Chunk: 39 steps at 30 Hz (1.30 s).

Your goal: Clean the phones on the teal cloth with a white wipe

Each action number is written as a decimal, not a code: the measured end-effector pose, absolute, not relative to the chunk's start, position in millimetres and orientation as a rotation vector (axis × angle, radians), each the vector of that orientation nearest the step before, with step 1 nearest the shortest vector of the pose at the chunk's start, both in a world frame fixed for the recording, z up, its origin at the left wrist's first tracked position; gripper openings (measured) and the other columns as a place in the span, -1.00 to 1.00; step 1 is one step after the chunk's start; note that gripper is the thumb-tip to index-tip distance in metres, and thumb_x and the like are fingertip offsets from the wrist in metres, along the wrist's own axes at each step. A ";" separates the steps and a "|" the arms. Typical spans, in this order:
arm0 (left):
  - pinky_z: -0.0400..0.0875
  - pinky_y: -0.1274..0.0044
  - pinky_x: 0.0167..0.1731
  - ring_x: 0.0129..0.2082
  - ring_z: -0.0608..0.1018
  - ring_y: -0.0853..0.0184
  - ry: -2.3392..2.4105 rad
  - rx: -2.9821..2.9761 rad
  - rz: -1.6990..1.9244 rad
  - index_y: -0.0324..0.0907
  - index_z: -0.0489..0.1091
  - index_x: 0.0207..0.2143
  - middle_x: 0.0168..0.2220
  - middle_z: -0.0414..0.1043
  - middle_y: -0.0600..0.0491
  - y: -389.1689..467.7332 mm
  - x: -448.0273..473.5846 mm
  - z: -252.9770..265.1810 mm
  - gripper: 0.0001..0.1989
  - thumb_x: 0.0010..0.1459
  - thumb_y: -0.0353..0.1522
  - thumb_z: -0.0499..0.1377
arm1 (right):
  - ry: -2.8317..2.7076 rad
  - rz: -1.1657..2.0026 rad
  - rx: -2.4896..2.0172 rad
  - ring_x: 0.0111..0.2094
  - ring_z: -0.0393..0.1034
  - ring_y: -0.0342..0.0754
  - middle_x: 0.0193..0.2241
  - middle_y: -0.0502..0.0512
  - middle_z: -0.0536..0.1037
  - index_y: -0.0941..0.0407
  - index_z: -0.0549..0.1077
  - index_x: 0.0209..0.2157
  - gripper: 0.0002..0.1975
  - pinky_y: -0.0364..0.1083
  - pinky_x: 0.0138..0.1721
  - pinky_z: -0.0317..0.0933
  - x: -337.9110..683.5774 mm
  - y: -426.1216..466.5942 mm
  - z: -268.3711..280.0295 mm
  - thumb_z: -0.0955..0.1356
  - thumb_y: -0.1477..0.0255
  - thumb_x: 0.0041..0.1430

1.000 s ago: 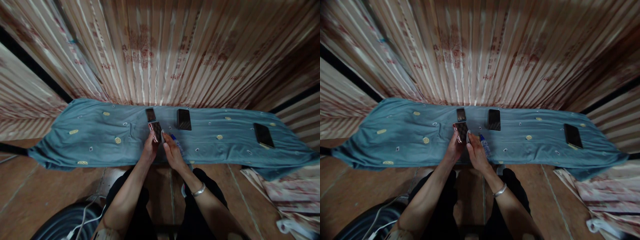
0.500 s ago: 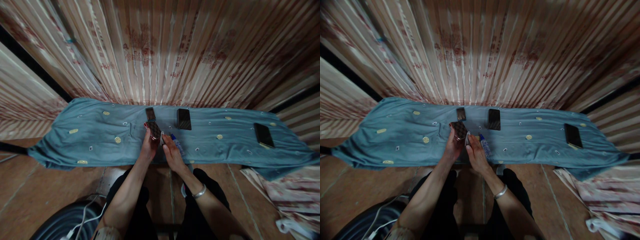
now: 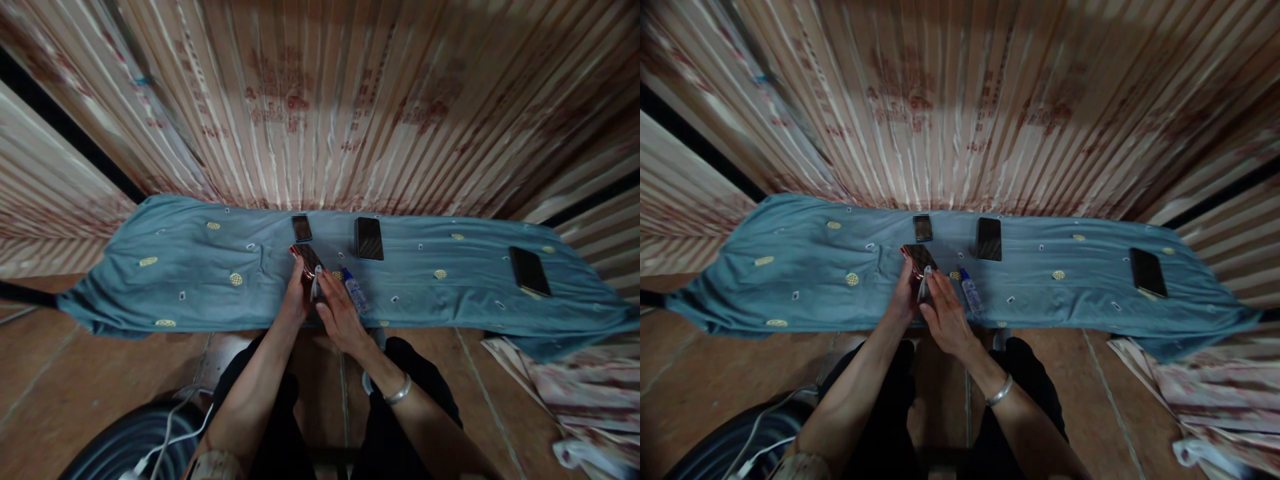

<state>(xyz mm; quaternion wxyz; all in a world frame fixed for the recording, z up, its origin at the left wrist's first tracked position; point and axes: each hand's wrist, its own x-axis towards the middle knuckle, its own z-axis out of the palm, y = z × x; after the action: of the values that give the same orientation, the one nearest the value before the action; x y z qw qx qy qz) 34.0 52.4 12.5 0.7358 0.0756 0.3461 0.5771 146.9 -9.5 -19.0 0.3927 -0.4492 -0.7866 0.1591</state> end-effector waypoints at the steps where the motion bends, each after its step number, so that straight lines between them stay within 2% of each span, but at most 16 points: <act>1: 0.51 0.44 -0.06 -0.13 0.64 0.20 0.766 0.168 1.265 -0.25 0.53 -0.30 -0.31 0.63 -0.03 52.8 34.3 11.9 -0.67 0.20 -0.14 0.23 | -2.002 0.399 -1.129 0.43 -0.03 0.05 0.39 0.20 0.16 0.07 -0.06 0.44 -0.40 0.22 0.38 0.03 147.0 -9.9 -18.3 0.13 0.26 0.45; 7: 0.52 0.45 -0.10 -0.17 0.65 0.20 0.821 0.156 1.242 -0.23 0.50 -0.36 -0.38 0.60 -0.01 53.6 36.9 5.1 -0.68 0.14 -0.13 0.28 | -2.013 0.396 -1.105 0.43 -0.06 0.08 0.40 0.22 0.14 0.08 -0.04 0.43 -0.39 0.25 0.38 0.02 148.7 -10.8 -14.8 0.15 0.26 0.44; 16: 0.47 0.47 -0.11 -0.22 0.63 0.24 0.805 0.318 1.266 -0.24 0.52 -0.34 -0.42 0.56 0.06 44.1 47.5 -6.4 -0.63 -0.04 -0.13 0.41 | -1.943 0.447 -1.140 0.42 -0.01 0.05 0.39 0.22 0.17 0.08 0.03 0.41 -0.42 0.22 0.39 -0.01 153.5 -7.9 -11.8 0.11 0.23 0.45; 24: 0.43 0.48 -0.03 -0.20 0.63 0.30 0.815 0.251 1.250 -0.23 0.53 -0.28 -0.38 0.58 0.07 42.9 56.8 -3.6 -0.71 0.07 -0.19 0.35 | -1.863 0.521 -1.154 0.40 0.04 0.02 0.37 0.16 0.21 0.03 0.12 0.39 -0.45 0.18 0.38 0.02 156.1 -7.1 -6.8 0.09 0.21 0.45; 30: 0.43 0.45 0.04 -0.09 0.62 0.25 0.797 0.185 1.231 -0.21 0.52 -0.33 -0.37 0.57 0.05 40.6 59.6 8.2 -0.79 0.16 -0.22 0.27 | -1.869 0.503 -1.135 0.41 0.01 0.03 0.38 0.13 0.19 0.02 0.10 0.39 -0.44 0.18 0.40 -0.01 155.5 -6.9 -2.3 0.09 0.21 0.45; 35: 0.39 0.45 0.11 0.06 0.56 0.20 0.732 0.170 1.213 -0.18 0.54 -0.34 -0.25 0.60 0.01 36.5 60.9 13.0 -0.79 0.14 -0.21 0.29 | -1.888 0.446 -1.137 0.42 -0.03 0.04 0.39 0.12 0.17 0.02 0.08 0.40 -0.44 0.20 0.41 -0.04 154.5 -4.6 -3.2 0.10 0.22 0.44; 39: 0.32 0.44 0.17 0.15 0.50 0.23 0.692 0.242 1.209 -0.18 0.56 -0.22 -0.14 0.60 0.00 31.2 65.0 8.6 -0.78 0.18 -0.22 0.26 | -1.863 0.425 -1.146 0.42 -0.03 0.04 0.39 0.15 0.16 0.06 0.09 0.40 -0.43 0.20 0.41 -0.03 158.2 -0.1 -2.1 0.11 0.21 0.44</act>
<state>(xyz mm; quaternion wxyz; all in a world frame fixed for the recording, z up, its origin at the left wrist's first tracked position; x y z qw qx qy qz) 65.0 31.2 8.6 0.7602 0.1113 0.3178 0.5556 158.2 -0.1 -2.1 0.4409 -0.4617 -0.7505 0.1712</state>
